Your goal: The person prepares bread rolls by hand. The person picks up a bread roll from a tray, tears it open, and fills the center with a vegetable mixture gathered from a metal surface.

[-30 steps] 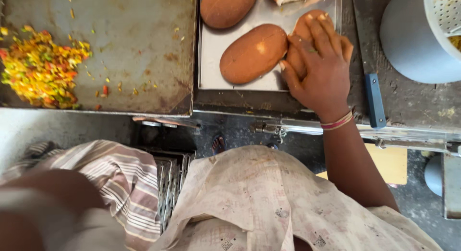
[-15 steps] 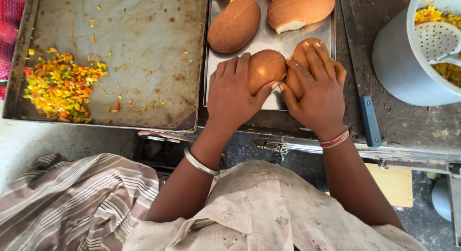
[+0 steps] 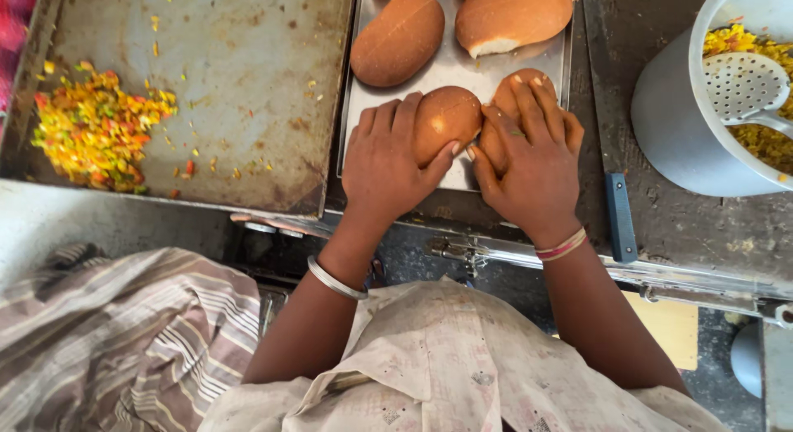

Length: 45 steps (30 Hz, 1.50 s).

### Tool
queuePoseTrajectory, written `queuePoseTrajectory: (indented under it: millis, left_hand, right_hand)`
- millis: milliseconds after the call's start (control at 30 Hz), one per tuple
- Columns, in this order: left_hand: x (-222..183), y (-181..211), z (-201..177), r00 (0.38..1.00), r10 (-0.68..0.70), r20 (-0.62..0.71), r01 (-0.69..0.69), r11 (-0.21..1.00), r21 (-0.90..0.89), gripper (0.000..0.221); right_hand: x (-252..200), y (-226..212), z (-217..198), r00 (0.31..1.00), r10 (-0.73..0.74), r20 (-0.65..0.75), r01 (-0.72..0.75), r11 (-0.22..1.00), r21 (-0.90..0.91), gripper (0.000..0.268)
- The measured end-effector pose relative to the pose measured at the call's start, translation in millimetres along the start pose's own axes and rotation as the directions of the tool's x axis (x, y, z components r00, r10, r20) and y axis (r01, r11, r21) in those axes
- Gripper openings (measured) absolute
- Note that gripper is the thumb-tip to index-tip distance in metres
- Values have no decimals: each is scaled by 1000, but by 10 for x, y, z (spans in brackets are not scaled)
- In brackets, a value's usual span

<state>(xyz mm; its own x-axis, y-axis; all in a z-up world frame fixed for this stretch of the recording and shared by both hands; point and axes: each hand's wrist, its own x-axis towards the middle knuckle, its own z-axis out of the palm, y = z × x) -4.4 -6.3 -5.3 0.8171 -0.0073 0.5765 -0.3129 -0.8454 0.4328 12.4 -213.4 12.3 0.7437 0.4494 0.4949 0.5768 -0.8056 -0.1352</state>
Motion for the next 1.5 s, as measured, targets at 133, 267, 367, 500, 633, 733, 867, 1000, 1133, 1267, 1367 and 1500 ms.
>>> queuePoseTrajectory:
  millis: [133, 267, 367, 500, 633, 733, 867, 1000, 1133, 1267, 1367, 1500]
  left_hand:
    - [-55, -10, 45, 1000, -31, -2, 31, 999, 24, 70]
    - [-39, 14, 37, 1000, -23, -17, 24, 999, 39, 70]
    - [-70, 33, 48, 999, -38, -15, 39, 998, 45, 69]
    - [-92, 1, 54, 999, -21, -30, 22, 999, 32, 68]
    - [-106, -5, 82, 998, -57, -40, 58, 998, 33, 68]
    - [-110, -19, 95, 995, -88, -41, 90, 995, 49, 68]
    - [-123, -38, 116, 993, -100, -61, 103, 994, 46, 66]
    - [-138, -53, 133, 989, -112, -98, 113, 994, 8, 67]
    - [-163, -77, 129, 988, -114, -108, 114, 993, -1, 71]
    - [-224, -92, 56, 969, -58, -239, 28, 991, -128, 78]
    - [-295, -6, -100, 981, -51, -185, 6, 972, -236, 79]
    - [-418, -26, -572, 991, 105, -81, -128, 920, -372, 87]
  right_hand:
    - [-40, 63, 44, 1000, -10, 9, 10, 1000, -1, 52]
    - [-35, 75, 51, 1000, -29, -7, 29, 1000, 0, 51]
    - [-72, 96, 41, 1000, -25, 18, 25, 1000, 2, 53]
    - [-94, 117, 67, 999, -45, 3, 45, 999, 10, 51]
    - [-107, 145, 82, 999, -52, -10, 52, 998, 22, 49]
    - [-122, 155, 68, 998, -63, -13, 63, 997, 35, 49]
    - [-122, 153, 69, 998, -61, -8, 62, 997, 47, 48]
    - [-126, 160, 68, 998, -60, 0, 60, 997, 49, 47]
    - [-126, 141, 82, 998, -70, 2, 70, 998, -1, 47]
    - [-95, 96, 69, 998, -55, -17, 55, 998, -31, 58]
    - [-120, -36, -52, 988, -64, -143, 81, 990, 113, 54]
    - [-238, -517, -178, 992, 65, -106, -41, 976, 214, 55]
